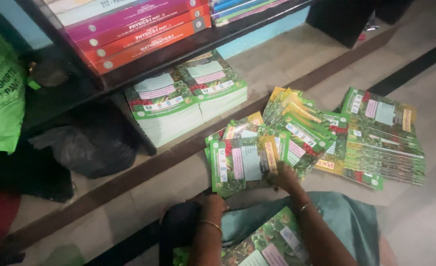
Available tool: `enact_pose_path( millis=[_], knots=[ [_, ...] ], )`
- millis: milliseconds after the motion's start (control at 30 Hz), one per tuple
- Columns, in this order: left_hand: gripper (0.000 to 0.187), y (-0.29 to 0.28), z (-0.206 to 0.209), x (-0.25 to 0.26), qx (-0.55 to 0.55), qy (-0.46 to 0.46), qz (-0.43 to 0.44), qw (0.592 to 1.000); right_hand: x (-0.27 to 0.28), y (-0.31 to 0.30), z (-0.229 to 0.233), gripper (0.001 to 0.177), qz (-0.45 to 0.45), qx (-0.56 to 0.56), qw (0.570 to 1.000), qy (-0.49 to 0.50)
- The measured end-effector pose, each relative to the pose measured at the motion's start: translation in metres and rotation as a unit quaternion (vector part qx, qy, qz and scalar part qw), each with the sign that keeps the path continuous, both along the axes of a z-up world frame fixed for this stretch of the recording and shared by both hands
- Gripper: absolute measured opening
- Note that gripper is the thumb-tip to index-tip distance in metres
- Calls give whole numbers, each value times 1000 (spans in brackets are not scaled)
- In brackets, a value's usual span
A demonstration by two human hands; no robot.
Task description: The person organizes booklets by hand, picking them up from several stacks on the floor and placing them into new stacks near a shelf.
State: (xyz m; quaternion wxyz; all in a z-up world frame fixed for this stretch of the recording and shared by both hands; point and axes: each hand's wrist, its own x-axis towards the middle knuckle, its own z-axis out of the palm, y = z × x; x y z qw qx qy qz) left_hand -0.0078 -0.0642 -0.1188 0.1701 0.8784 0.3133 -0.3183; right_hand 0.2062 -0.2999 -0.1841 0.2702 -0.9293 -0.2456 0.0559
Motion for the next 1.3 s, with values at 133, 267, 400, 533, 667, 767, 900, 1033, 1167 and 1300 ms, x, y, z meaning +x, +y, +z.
enact_pose_path(
  millis=[133, 267, 400, 533, 667, 767, 900, 1033, 1167, 1300],
  knots=[
    [77, -6, -36, -2, -33, 6, 32, 999, -1, -9, -2, 73, -72, 48, 996, -8],
    [79, 8, -68, 9, -38, 9, 35, 999, -8, -2, 6, 72, -42, 91, 987, 125],
    [86, 9, -74, 23, -76, 91, -34, 992, -16, -1, 13, 75, 9, 122, 984, 128],
    [93, -1, -46, 8, -97, 6, 49, 994, -15, -2, 1, 77, -21, 45, 979, 196],
    [97, 6, -52, 24, -142, -1, -33, 989, -5, 0, -27, 74, 49, 19, 998, 33],
    [103, 6, -66, 25, -99, 58, 29, 993, -7, -2, -40, 68, 54, -8, 997, 46],
    [100, -2, -58, 29, -130, 40, 27, 990, -14, -4, -18, 67, 33, 2, 999, 37],
    [106, -4, -40, 29, -155, 55, 63, 984, -18, 0, 23, 75, -35, 31, 978, 204],
    [113, -1, -68, 34, -191, 45, 16, 980, -18, 2, 26, 79, -22, -29, 991, 131],
    [105, -3, -94, 24, -205, -42, 9, 978, -14, -2, 13, 91, -10, -17, 995, 101]
  ],
)
